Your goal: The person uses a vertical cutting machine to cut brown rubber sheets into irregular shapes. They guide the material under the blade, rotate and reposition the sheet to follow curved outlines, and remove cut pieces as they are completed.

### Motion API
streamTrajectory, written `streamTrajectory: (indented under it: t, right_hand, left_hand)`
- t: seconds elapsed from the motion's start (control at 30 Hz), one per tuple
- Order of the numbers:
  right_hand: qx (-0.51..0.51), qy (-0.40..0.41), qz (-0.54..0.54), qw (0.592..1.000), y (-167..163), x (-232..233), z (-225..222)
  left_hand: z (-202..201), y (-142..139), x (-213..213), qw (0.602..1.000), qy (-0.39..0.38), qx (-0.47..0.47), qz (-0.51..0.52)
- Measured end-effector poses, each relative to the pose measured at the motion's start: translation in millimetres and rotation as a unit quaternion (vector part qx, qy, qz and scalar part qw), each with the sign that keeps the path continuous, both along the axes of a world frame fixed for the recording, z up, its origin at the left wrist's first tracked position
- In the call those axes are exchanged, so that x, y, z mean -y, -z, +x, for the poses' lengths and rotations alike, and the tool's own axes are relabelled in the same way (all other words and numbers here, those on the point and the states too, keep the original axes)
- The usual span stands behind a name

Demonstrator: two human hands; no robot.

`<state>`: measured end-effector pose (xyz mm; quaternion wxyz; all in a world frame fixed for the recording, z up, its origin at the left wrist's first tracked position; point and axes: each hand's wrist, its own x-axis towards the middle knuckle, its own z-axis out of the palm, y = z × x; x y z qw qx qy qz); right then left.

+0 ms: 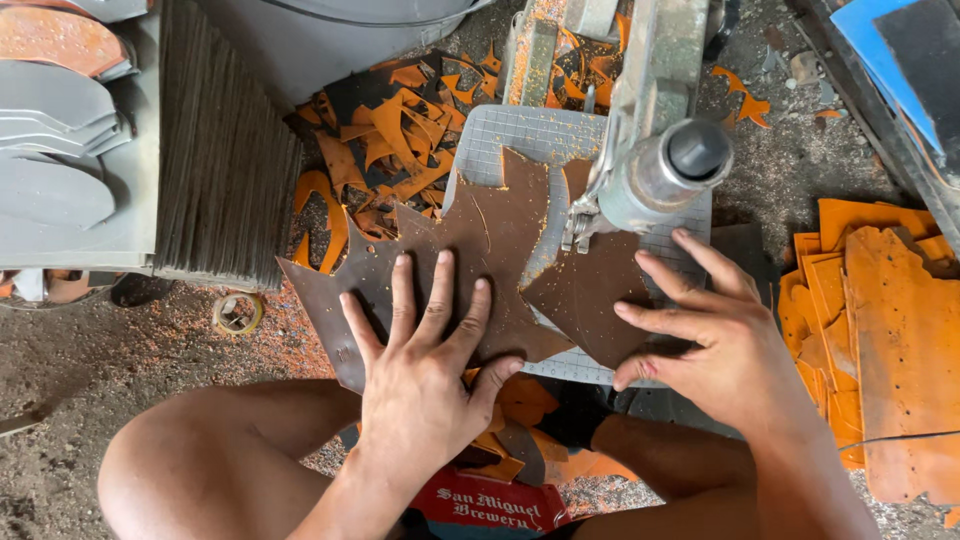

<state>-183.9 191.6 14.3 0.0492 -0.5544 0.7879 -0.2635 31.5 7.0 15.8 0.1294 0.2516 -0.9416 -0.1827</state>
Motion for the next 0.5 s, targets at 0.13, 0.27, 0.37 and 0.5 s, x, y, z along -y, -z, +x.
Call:
streamTrajectory:
  t: [0.13,0.27,0.37,0.5]
  right_hand:
    - [0.028,0.017,-0.012,0.999,2,3,5]
    - [0.032,0.006,-0.013,0.999,3,6,4]
    - [0.028,-0.005,-0.013,1.0,1,9,1]
    - [0.034,-0.011,-0.025,0.999,1,11,-1]
  left_hand:
    - [-2,3,11,1.0,0.01,-0.005,0.016]
    - [-4,4,20,0.999,0.028,-0.006,0.03]
    - [-7,3,25,0.999,0.039,-0.011,0.035]
    - [-9,3,30,0.998,0.052,-0.009,0.037]
